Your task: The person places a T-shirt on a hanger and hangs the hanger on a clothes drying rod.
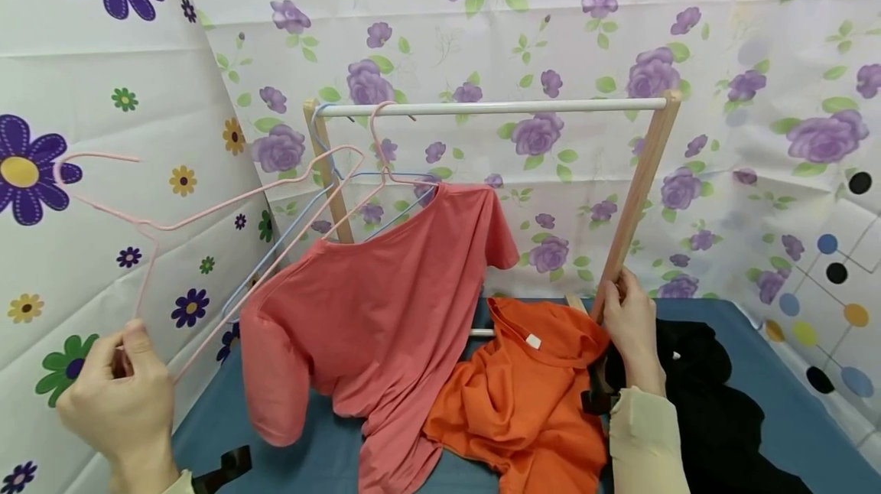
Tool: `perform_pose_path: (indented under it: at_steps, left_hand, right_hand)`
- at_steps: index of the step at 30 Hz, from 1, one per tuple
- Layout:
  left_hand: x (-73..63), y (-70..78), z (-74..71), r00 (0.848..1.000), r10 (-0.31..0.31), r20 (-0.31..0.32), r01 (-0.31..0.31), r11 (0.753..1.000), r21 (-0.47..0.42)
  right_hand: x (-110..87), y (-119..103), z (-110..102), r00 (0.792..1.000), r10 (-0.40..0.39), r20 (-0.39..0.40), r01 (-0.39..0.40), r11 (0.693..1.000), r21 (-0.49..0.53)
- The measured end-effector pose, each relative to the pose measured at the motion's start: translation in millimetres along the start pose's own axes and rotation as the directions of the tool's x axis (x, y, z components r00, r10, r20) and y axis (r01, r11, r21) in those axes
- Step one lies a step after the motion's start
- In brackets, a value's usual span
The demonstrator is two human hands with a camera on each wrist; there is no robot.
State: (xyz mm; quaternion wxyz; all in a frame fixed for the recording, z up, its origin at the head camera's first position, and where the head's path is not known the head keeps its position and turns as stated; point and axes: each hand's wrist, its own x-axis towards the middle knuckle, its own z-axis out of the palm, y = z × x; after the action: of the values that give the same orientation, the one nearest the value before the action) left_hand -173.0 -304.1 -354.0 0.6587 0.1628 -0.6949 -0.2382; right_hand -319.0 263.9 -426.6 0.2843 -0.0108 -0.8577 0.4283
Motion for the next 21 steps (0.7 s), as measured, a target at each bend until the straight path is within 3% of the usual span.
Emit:
perform_pose_path:
  at_steps: [13,21]
  left_hand:
    - [2.7,8.5,-9.7,1.000,-0.029,0.003,0.029,0.998,-0.064]
    - [0.7,21.5,-10.8,1.000,0.004,0.030,0.001,0.989,-0.149]
  right_hand:
    - [-11.7,4,-7,0.996,0.024,0.087,-0.021,0.999,-0.033]
    - [-18.0,6,-16,0.996,0.025,0.083,-0.017,0.995,-0.099]
